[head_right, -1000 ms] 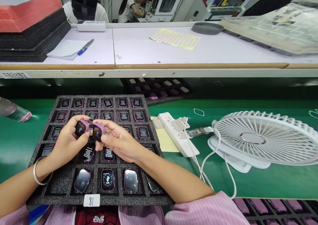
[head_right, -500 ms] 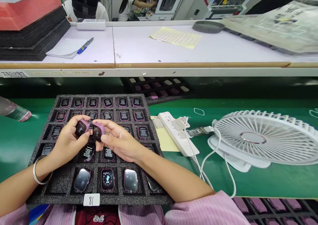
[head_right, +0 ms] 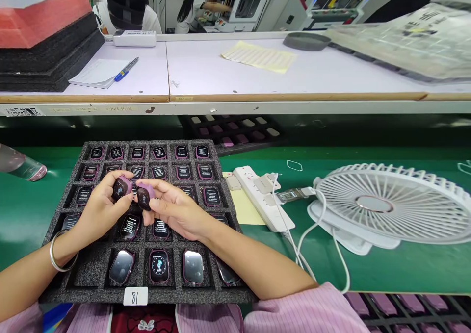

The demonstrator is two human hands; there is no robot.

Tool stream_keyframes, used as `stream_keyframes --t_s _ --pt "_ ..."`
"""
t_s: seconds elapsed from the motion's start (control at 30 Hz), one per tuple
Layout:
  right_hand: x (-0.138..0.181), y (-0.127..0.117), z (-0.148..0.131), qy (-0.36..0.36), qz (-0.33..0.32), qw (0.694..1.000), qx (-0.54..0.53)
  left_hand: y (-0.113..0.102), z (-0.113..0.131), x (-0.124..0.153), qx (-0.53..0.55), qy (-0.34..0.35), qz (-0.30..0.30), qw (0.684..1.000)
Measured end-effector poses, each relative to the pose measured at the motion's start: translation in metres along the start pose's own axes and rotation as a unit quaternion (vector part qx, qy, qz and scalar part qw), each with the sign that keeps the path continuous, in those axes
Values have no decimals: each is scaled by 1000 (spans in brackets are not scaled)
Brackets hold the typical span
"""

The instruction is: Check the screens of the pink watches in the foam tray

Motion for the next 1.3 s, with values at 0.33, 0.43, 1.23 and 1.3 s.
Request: stream_keyframes --t_s 0.33,0.43,1.23,1.3 --pt "-3 -17 -15 -14 84 995 -48 10 -12 -1 331 -176 7 927" --pt "-2 -21 -18 -33 111 993 -22 11 -10 -2 337 -159 -2 928" --pt "-2 -21 -16 -62 123 989 57 13 -7 -3 290 -126 -29 948" --pt "-2 -21 -16 -66 124 988 66 13 -6 -3 290 -120 -29 949"
Point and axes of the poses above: each hand's wrist, its own x-axis away from the middle knuckle, its own y-axis out of the palm, z = x × y, the point moved 6 cm from there along -x, towards the middle knuckle, and after that the axes turned 8 degrees about y, right-handed, at the moved point
